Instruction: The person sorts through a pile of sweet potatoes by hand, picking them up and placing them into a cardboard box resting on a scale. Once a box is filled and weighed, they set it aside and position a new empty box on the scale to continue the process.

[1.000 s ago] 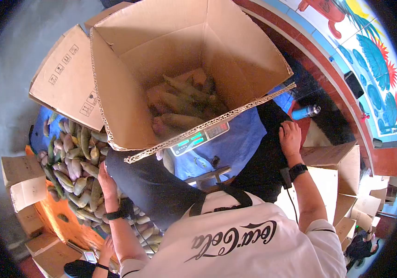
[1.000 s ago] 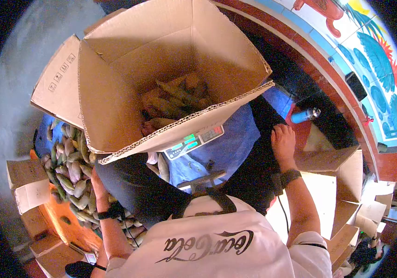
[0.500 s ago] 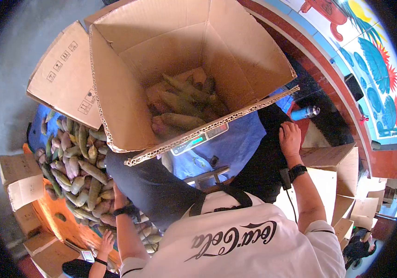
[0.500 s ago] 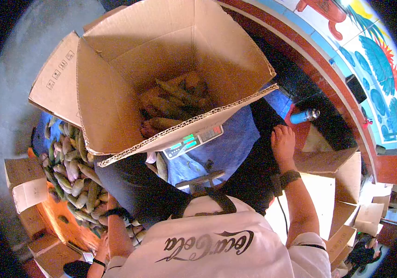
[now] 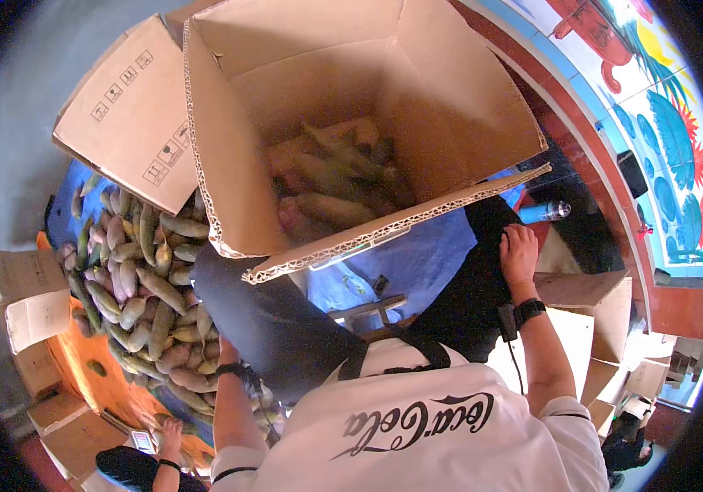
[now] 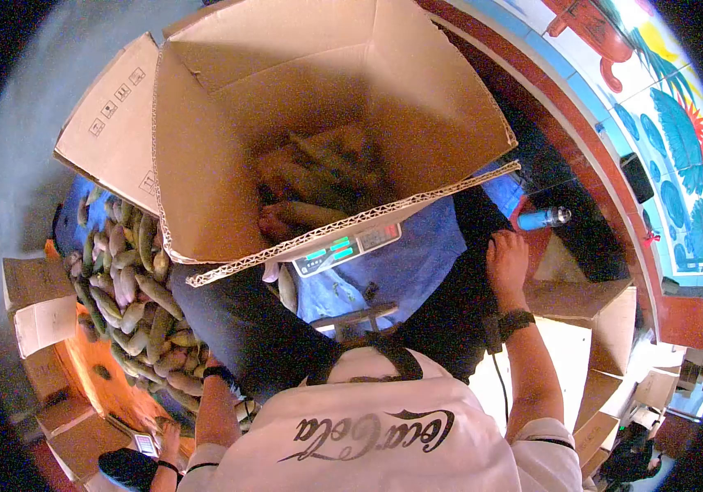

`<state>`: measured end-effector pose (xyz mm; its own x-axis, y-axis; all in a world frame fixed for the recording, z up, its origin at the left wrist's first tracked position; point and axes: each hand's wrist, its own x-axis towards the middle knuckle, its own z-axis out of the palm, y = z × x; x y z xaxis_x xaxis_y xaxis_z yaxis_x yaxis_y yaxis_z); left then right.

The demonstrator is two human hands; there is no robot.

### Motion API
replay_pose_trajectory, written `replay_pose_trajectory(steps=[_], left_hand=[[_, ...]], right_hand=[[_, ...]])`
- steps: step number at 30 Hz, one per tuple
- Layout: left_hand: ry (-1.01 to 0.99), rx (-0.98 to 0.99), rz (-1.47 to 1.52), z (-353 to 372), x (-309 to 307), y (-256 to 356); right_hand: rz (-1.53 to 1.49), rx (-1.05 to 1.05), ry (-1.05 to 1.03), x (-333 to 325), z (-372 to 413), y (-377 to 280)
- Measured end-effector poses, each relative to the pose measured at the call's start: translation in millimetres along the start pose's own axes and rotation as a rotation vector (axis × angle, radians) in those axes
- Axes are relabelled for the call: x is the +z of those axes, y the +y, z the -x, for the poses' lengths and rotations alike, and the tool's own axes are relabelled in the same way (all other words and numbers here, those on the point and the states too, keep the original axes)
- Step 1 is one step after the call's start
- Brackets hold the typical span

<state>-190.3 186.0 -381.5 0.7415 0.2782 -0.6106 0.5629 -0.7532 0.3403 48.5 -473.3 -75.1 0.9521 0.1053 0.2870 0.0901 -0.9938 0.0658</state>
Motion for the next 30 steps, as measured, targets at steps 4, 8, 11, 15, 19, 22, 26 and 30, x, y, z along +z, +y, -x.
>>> replay_pose_trajectory(steps=[4,8,11,15,19,22,26,30], left_hand=[[-0.007,0.006,-0.102,-1,2,-3],[0.001,0.015,-0.186,-3,-3,-2],[0.011,0.031,-0.241,-5,-5,-1],[0.025,0.065,-0.309,-8,1,-3],[0.065,0.126,-0.398,-8,18,-13],[0.131,0.218,-0.617,-15,45,-35],[0.233,0.395,-0.702,11,36,-2],[0.079,0.186,-0.630,37,27,25]], right_hand=[[0.007,-0.020,0.014,1,1,3],[-0.024,-0.006,0.018,-1,2,1],[-0.029,-0.014,0.053,-1,4,1],[-0.048,-0.007,0.080,-1,7,2],[-0.031,-0.009,0.078,2,9,6],[-0.014,-0.012,-0.042,-12,4,-1],[-0.036,-0.055,0.051,7,11,10],[0.000,-0.092,0.061,6,9,10]])
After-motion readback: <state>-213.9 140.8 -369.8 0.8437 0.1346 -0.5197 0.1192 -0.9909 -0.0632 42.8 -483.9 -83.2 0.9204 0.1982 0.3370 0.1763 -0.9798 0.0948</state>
